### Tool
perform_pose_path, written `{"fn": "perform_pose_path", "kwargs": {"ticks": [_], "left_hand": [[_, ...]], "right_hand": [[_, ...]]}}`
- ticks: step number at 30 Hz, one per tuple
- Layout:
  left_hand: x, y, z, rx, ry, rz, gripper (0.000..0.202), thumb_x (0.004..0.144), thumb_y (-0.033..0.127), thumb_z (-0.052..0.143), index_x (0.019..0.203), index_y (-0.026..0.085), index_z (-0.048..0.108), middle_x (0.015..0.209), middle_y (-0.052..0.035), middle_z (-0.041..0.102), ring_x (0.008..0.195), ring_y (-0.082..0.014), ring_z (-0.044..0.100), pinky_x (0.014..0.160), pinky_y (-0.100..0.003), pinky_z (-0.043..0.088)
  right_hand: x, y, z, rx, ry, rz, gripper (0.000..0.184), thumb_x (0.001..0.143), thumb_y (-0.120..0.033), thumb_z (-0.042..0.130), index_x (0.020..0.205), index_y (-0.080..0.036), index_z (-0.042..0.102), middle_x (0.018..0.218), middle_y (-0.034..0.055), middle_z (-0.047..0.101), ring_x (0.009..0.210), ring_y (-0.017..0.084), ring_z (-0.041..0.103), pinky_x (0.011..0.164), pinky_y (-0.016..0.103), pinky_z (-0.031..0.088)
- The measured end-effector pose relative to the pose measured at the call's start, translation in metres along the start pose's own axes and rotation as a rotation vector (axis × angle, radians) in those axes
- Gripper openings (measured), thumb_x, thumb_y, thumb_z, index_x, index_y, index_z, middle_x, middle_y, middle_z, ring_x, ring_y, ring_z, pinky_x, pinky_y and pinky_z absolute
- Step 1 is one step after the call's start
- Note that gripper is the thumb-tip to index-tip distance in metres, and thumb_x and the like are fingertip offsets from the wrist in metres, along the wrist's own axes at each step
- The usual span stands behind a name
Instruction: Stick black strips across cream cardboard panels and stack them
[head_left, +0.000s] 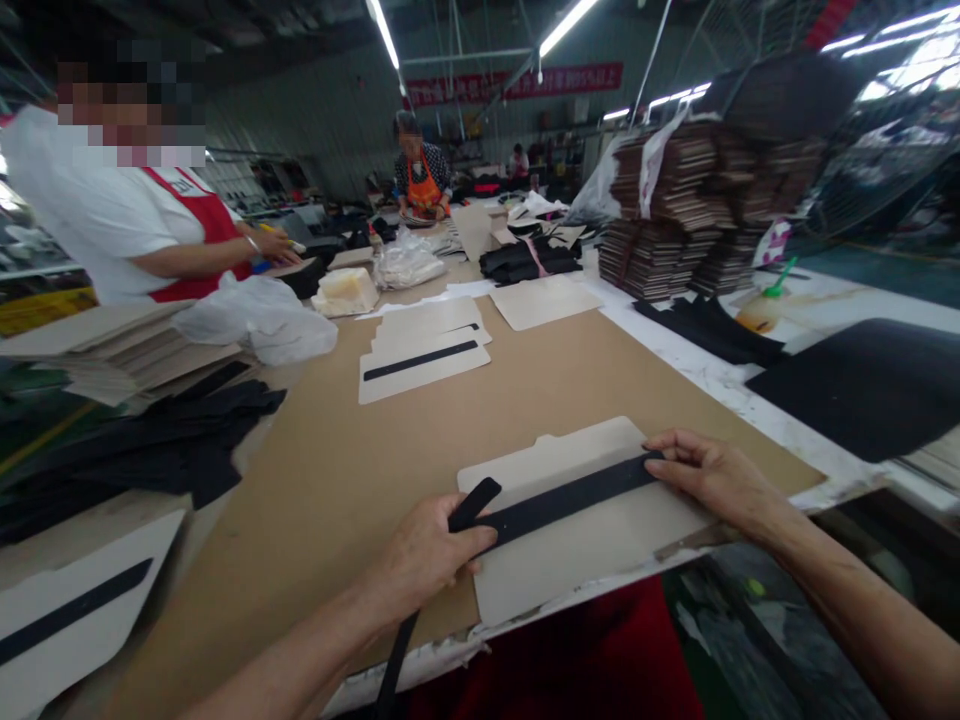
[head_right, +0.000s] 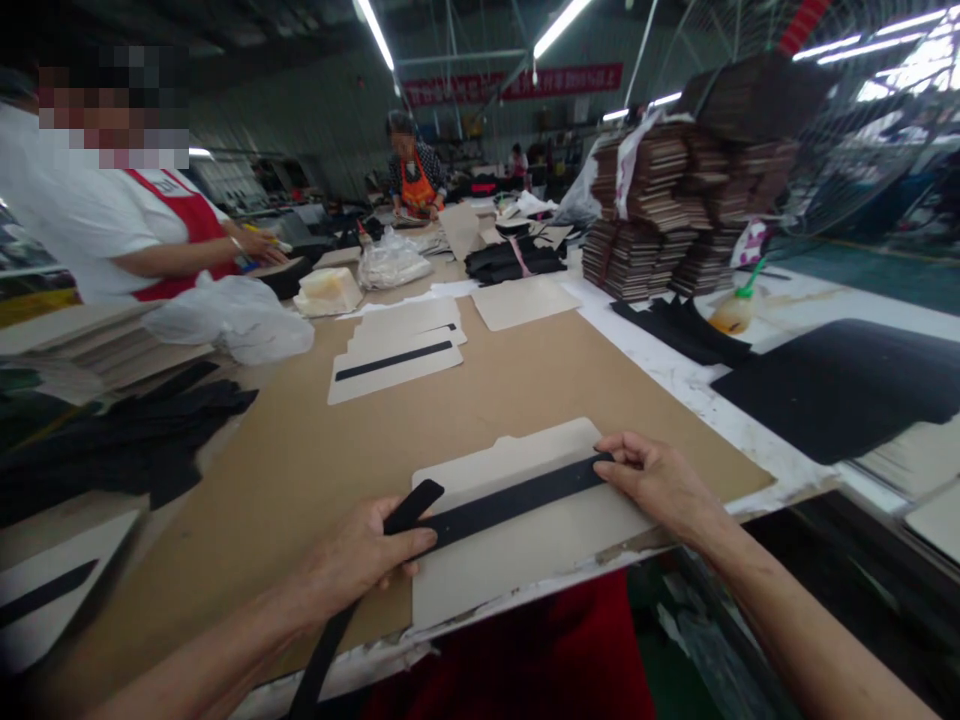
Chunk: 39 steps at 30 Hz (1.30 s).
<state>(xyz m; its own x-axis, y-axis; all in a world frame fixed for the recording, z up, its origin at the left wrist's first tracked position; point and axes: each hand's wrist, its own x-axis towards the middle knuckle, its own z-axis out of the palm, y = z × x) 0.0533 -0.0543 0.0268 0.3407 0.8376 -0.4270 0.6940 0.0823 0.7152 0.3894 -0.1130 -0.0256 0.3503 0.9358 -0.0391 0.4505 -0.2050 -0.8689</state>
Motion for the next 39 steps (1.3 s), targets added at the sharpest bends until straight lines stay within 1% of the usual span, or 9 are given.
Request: {"fn": "perform_pose_path", "kwargs": {"ticks": [3,6,8,12,17,24,30,35,39], "left_hand": [[0.004,-0.004,-0.001,0.068,0.034,0.022,0.043,0.076,0.043,0.062,0.109,0.017,0.066,0.061,0.0016,0.061,0.065,-0.0192,0.060,0.061,-0.026,0.037],[0.007,-0.007,-0.001,0.058,0.032,0.041,0.046,0.076,0.045,0.062,0.112,0.017,0.066,0.062,0.0021,0.061,0.069,-0.0209,0.061,0.066,-0.027,0.038],[0.008,-0.007,0.000,0.054,0.033,0.045,0.048,0.076,0.046,0.062,0.114,0.018,0.065,0.062,0.0028,0.060,0.068,-0.0208,0.060,0.065,-0.027,0.037],[0.007,-0.002,0.002,0.079,0.054,0.013,0.048,0.076,0.043,0.062,0.117,0.019,0.065,0.059,0.0038,0.057,0.067,-0.0203,0.059,0.064,-0.026,0.036],[0.008,0.000,0.006,0.081,0.069,0.031,0.048,0.077,0.042,0.062,0.118,0.018,0.065,0.057,0.0047,0.055,0.063,-0.0180,0.056,0.061,-0.025,0.034],[0.011,-0.004,0.007,0.087,0.081,0.050,0.046,0.076,0.044,0.062,0.114,0.017,0.067,0.057,0.0042,0.055,0.060,-0.0172,0.052,0.058,-0.025,0.033],[0.010,-0.004,0.007,0.093,0.058,0.059,0.041,0.078,0.043,0.060,0.110,0.019,0.068,0.061,0.0037,0.058,0.061,-0.0168,0.053,0.060,-0.025,0.033],[0.011,-0.006,0.008,0.087,0.073,0.046,0.043,0.078,0.043,0.060,0.115,0.020,0.066,0.064,0.0039,0.060,0.061,-0.0166,0.054,0.060,-0.025,0.034],[0.010,-0.003,0.008,0.058,0.071,0.058,0.039,0.078,0.038,0.061,0.112,0.021,0.067,0.063,0.0048,0.059,0.062,-0.0155,0.055,0.062,-0.024,0.036]], "right_hand": [[0.005,0.004,0.001,-0.029,0.008,-0.010,0.038,0.072,-0.046,0.065,0.099,-0.020,0.062,0.068,-0.0017,0.062,0.054,0.012,0.053,0.049,0.025,0.039],[0.007,0.003,0.002,-0.096,0.026,-0.011,0.035,0.073,-0.045,0.063,0.098,-0.020,0.062,0.070,-0.0019,0.062,0.059,0.014,0.057,0.054,0.026,0.042],[0.007,0.001,0.002,-0.139,0.041,-0.007,0.034,0.073,-0.044,0.062,0.097,-0.020,0.063,0.068,-0.0022,0.062,0.059,0.014,0.057,0.056,0.027,0.042],[0.009,0.001,0.003,-0.185,0.063,0.000,0.034,0.073,-0.044,0.060,0.097,-0.021,0.062,0.072,-0.0010,0.064,0.064,0.016,0.059,0.060,0.029,0.042],[0.011,0.005,0.005,-0.206,0.080,-0.002,0.032,0.074,-0.044,0.060,0.097,-0.021,0.062,0.071,-0.0016,0.063,0.062,0.015,0.058,0.058,0.029,0.041],[0.010,-0.001,0.006,-0.273,0.097,0.006,0.030,0.075,-0.039,0.059,0.098,-0.020,0.064,0.076,0.0001,0.065,0.067,0.017,0.059,0.063,0.030,0.042],[0.009,-0.005,0.007,-0.328,0.110,-0.007,0.028,0.076,-0.036,0.059,0.098,-0.021,0.066,0.079,0.0005,0.066,0.072,0.017,0.060,0.067,0.031,0.043],[0.008,-0.008,0.010,-0.388,0.139,-0.026,0.025,0.076,-0.033,0.058,0.096,-0.021,0.066,0.080,0.0010,0.066,0.074,0.017,0.060,0.069,0.030,0.043],[0.008,-0.009,0.011,-0.456,0.142,-0.024,0.025,0.076,-0.031,0.058,0.097,-0.020,0.066,0.078,0.0007,0.065,0.072,0.017,0.060,0.069,0.030,0.042]]}}
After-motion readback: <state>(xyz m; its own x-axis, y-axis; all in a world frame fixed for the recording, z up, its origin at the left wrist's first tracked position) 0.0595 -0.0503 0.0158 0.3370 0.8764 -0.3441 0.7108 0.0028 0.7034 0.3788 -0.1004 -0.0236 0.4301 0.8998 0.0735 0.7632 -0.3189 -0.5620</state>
